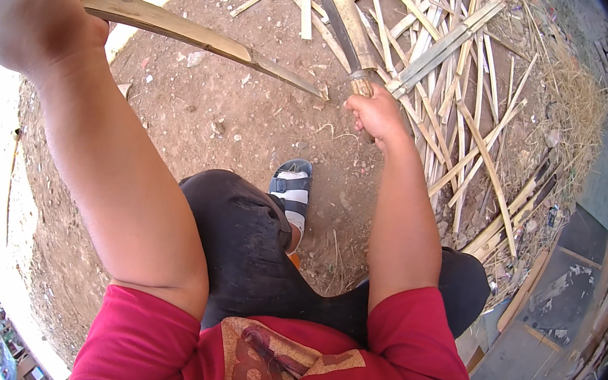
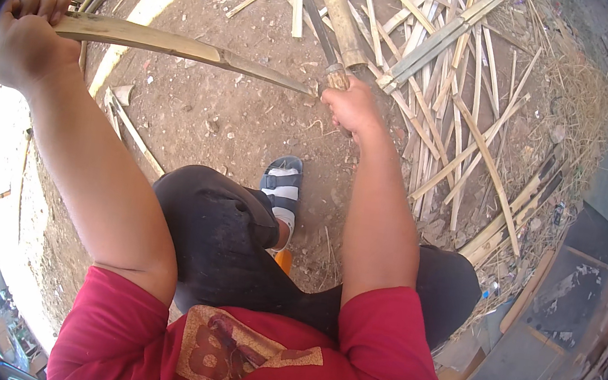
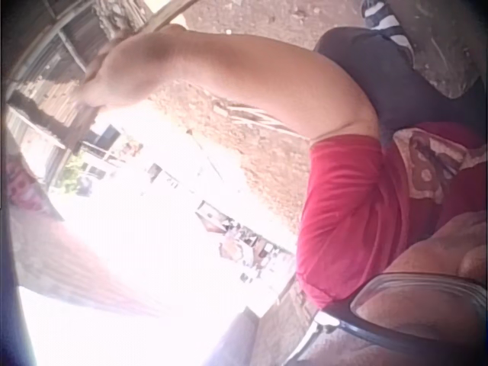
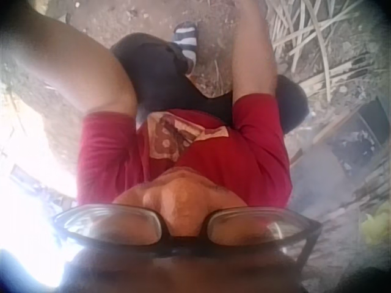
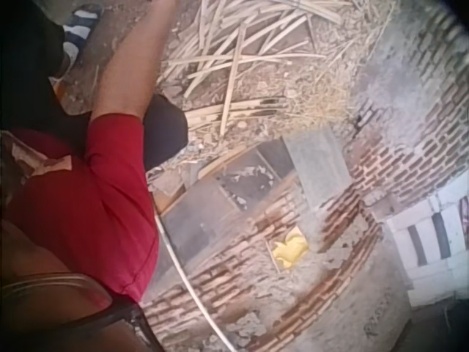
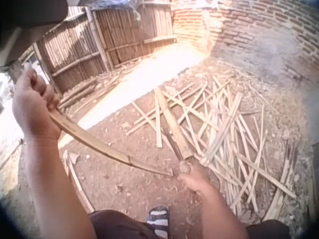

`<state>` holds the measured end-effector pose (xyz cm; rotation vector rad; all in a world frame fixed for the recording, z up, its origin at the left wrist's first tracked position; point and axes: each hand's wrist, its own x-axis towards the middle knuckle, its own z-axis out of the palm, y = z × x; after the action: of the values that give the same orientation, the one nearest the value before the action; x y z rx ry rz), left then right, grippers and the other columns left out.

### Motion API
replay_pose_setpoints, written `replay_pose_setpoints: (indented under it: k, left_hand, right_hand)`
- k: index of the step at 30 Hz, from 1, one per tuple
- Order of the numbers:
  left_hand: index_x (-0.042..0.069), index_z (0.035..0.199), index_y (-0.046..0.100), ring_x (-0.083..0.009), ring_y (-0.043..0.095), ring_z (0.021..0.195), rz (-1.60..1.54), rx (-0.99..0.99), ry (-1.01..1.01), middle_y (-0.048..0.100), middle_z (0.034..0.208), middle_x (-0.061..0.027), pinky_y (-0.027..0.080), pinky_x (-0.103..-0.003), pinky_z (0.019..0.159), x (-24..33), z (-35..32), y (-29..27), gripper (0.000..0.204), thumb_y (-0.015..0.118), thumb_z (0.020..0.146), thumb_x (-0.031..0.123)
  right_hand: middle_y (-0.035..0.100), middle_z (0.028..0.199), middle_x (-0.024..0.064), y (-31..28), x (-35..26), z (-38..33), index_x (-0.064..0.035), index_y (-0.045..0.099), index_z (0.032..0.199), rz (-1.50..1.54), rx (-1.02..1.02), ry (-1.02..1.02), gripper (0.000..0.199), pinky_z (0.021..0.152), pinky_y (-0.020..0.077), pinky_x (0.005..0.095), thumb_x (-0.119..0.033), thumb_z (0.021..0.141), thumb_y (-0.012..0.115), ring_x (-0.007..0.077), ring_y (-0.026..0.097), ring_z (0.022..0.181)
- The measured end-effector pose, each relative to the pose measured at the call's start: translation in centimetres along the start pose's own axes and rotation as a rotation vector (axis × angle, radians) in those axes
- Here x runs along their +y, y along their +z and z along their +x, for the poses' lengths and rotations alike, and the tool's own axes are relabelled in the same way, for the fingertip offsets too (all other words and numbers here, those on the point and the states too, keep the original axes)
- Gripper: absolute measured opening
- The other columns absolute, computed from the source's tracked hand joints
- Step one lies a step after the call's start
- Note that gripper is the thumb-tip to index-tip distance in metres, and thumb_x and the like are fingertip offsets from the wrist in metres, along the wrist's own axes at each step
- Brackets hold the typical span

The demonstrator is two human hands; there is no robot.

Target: The person uses a blade to shave the outer layer and sharp edges from a piece of bamboo by hand.

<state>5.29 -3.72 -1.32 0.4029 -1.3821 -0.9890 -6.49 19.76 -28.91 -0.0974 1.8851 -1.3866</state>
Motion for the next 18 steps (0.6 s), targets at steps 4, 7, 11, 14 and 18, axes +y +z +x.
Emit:
replay_pose_setpoints:
  k: [4,7,11,14,18]
  left_hand:
    - [0.001,0.086,0.038,-0.0171,0.033,0.059,-0.036,-0.063,0.012,0.034,0.072,-0.0055,0.038,-0.033,0.058,-0.6,1.7,-1.4,0.014,0.031,0.086,-0.011]
    - [0.001,0.09,0.039,-0.0182,0.032,0.058,0.008,-0.035,0.058,0.034,0.071,-0.0067,0.043,-0.034,0.061,-0.7,1.6,-1.3,0.01,0.033,0.088,-0.007]
    - [0.0,0.092,0.039,-0.0181,0.033,0.057,0.026,-0.051,0.064,0.034,0.071,-0.0069,0.047,-0.035,0.064,-1.3,1.8,-1.5,0.009,0.033,0.088,-0.006]
    - [-0.001,0.092,0.038,-0.0177,0.032,0.056,0.025,0.004,0.035,0.035,0.072,-0.007,0.045,-0.034,0.062,-1.4,1.2,-0.9,0.01,0.032,0.088,-0.007]
    - [-0.006,0.092,0.043,-0.0182,0.034,0.059,-0.019,-0.022,0.025,0.036,0.074,-0.0093,0.045,-0.033,0.063,-2.1,2.4,-2.2,0.011,0.033,0.087,-0.006]
  right_hand:
    - [0.061,0.071,0.0076,-1.6,-2.1,-0.8,0.0048,0.061,0.116,-0.084,0.099,-0.125,0.045,0.054,0.0448,0.0324,-0.015,0.076,0.067,0.0156,0.055,0.056]
    - [0.062,0.073,0.0083,-1.9,-2.1,-0.7,0.0046,0.06,0.121,-0.114,0.082,-0.121,0.051,0.056,0.0458,0.0325,-0.016,0.075,0.066,0.016,0.056,0.057]
    - [0.064,0.073,0.0103,-1.3,-1.4,-0.4,0.0039,0.062,0.121,-0.199,0.111,-0.122,0.051,0.06,0.0482,0.0353,-0.017,0.074,0.066,0.0196,0.059,0.06]
    - [0.067,0.077,0.0131,-0.6,-1.7,-0.6,0.0033,0.063,0.119,-0.375,0.17,-0.229,0.049,0.066,0.0495,0.0363,-0.017,0.074,0.067,0.0224,0.063,0.066]
    - [0.069,0.084,0.0095,0.9,-1.5,0.0,0.0016,0.066,0.111,-0.334,0.263,-0.389,0.036,0.072,0.0497,0.0334,-0.013,0.078,0.068,0.0198,0.063,0.074]
